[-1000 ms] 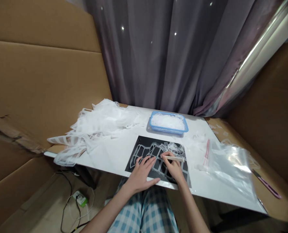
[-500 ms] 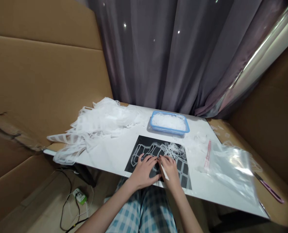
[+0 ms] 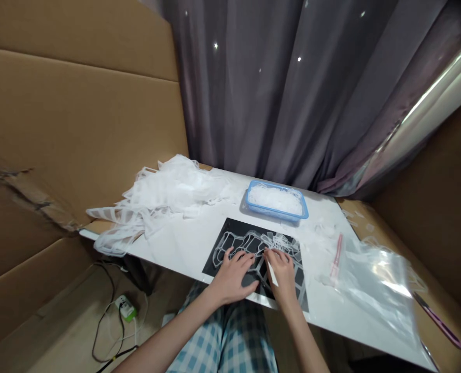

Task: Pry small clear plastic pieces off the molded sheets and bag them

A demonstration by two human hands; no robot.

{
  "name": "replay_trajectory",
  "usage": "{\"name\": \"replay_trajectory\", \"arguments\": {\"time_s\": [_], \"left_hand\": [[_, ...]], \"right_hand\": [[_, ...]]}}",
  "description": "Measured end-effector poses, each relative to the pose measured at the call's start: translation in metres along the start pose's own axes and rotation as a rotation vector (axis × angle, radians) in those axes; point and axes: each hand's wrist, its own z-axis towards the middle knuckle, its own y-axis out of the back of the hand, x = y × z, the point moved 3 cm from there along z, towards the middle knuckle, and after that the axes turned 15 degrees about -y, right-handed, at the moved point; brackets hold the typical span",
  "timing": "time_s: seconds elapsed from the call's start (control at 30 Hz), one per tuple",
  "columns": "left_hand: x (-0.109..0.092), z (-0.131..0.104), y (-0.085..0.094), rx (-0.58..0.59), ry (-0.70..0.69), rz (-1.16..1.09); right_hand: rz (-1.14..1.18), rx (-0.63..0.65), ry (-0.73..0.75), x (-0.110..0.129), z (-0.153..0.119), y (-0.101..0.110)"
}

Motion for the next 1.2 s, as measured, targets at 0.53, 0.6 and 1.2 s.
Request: {"name": "replay_trajectory", "arguments": {"time_s": [0.53, 0.6, 1.2], "left_hand": [[0.001, -0.003, -0.005, 0.001, 0.035, -0.056], [0.001, -0.004, -0.005, -0.006, 0.037, -0.057], [0.003, -0.005, -0.006, -0.028, 0.044, -0.07]], "right_hand": [[0.358, -0.068, -0.27, 0.003, 0.003, 0.013], [0.46, -0.035, -0.391, 0.007, 0.004, 0.019], [0.505, -0.03, -0.459, 0.026, 0.008, -0.004]]}}
